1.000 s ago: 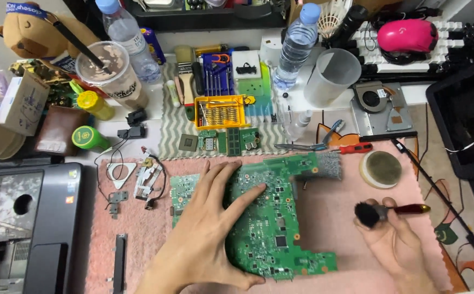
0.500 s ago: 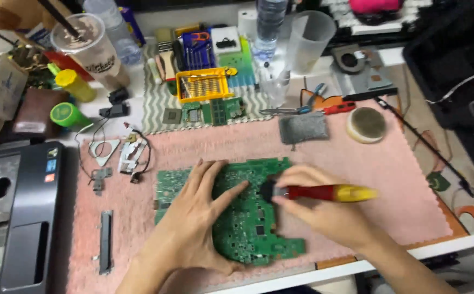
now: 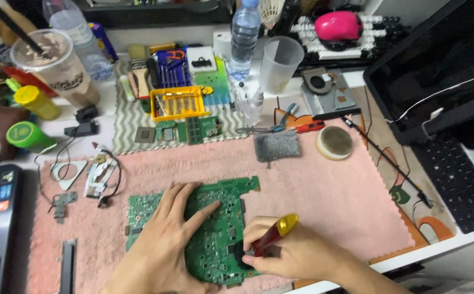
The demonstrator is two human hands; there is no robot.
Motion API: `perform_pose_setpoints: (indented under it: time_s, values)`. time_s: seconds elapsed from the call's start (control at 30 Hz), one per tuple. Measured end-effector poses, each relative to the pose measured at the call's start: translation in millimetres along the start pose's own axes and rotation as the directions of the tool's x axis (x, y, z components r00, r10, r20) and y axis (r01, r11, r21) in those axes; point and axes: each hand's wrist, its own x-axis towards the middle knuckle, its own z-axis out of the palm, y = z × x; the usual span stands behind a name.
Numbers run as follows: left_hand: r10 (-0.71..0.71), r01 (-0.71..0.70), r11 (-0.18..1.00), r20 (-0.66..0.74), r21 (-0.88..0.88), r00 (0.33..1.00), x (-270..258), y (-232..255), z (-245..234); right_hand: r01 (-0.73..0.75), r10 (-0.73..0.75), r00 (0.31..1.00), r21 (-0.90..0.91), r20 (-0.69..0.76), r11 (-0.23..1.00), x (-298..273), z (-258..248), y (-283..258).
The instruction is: The person uses a brush to clean a green circuit board, flipping it over to clean both sides. They then pick up a metal hard drive casing and brush its exterior surface.
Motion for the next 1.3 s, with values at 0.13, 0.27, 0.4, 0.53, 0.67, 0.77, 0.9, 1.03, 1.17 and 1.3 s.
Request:
perform_pose_setpoints:
  time_s: [0.13,0.27,0.4,0.53,0.67,0.77,0.9,1.03,1.17,1.3]
  values:
    - [0.028,-0.028,1.0,-0.013,0.006,1.0,4,-1,0,0.147,-0.178,0.934,-0.121,-0.308,0.982,18,-14,24]
    - [0.089,-0.074,0.99,-0.129,0.116,0.988,-6,-3,3,0.155,-0.056,0.709,0.077,-0.703,0.985,13,-20,33]
    - [-0.003,0.013,0.999,-0.211,0.049,0.977,-17,21,-18,0.281,0.32,0.449,0.472,-0.834,0.835,-11,-17,108]
    - [-0.172,0.128,0.977,-0.274,-0.171,0.946,-21,51,-41,0.399,0.198,0.527,0.446,-0.827,0.801,-17,-11,99]
    - [-0.187,-0.087,0.813,-0.4,-0.576,0.897,-16,49,-46,0.371,0.26,0.615,0.564,-0.745,0.738,-22,0,107]
    - [-0.199,-0.282,0.549,-0.451,-0.787,0.87,-12,38,-47,0.314,0.383,0.63,0.672,-0.676,0.671,-16,5,121]
    - [-0.336,-0.23,0.52,-0.445,-0.822,0.83,-19,25,-55,0.145,0.484,0.649,0.72,-0.587,0.678,-9,10,142]
    - [-0.45,-0.119,0.42,-0.32,-0.9,0.833,-31,-11,-59,0.053,0.554,0.642,0.752,-0.53,0.657,9,21,89]
    - [-0.477,-0.342,0.341,-0.475,-0.876,0.74,-56,-29,-73,0.059,0.494,0.699,0.731,-0.517,0.68,18,35,85]
    - [-0.83,-0.566,0.108,-0.388,-0.817,0.401,-68,-21,-88,-0.02,0.351,0.845,0.632,-0.404,0.774,27,31,50]
